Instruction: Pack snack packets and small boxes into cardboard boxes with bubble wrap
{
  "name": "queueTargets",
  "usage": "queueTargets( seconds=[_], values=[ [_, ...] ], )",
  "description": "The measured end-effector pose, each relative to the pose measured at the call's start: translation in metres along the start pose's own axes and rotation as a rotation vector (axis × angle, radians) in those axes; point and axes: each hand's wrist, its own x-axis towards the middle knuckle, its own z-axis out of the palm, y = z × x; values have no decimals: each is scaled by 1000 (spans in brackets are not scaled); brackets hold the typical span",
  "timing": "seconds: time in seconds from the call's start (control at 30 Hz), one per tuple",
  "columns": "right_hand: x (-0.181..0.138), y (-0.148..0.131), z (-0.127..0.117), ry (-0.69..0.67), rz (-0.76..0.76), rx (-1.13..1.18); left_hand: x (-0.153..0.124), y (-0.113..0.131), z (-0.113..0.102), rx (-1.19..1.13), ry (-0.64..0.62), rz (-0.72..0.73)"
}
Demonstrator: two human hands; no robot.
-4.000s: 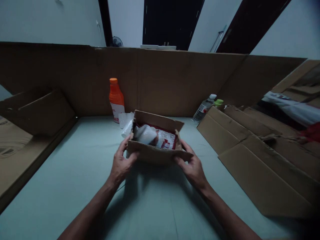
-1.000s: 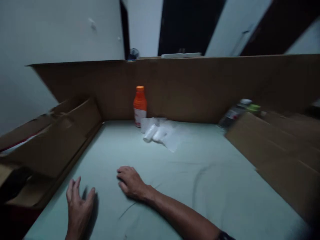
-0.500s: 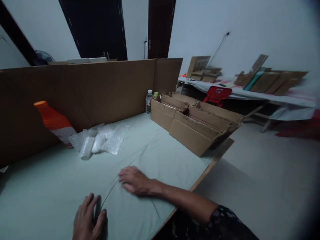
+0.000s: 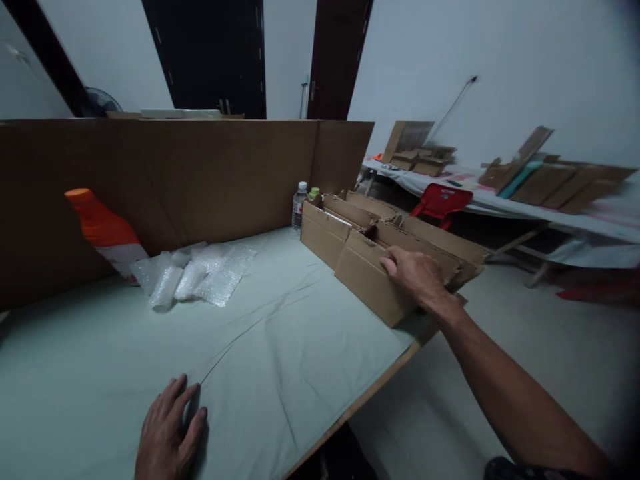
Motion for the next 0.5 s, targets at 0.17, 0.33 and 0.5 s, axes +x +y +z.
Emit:
queueTargets(
  seconds=[0.17,0.33,0.5],
  values=[
    [-23,-14,-10,-21,-138,51,2,4,-2,-78,5,-72],
    [-63,-49,-25,160,-538,351,8,14,-15,-322,45,-270],
    [-109,-127,-51,213,-1004,663,15,26,-45,-703,84,-605]
  ],
)
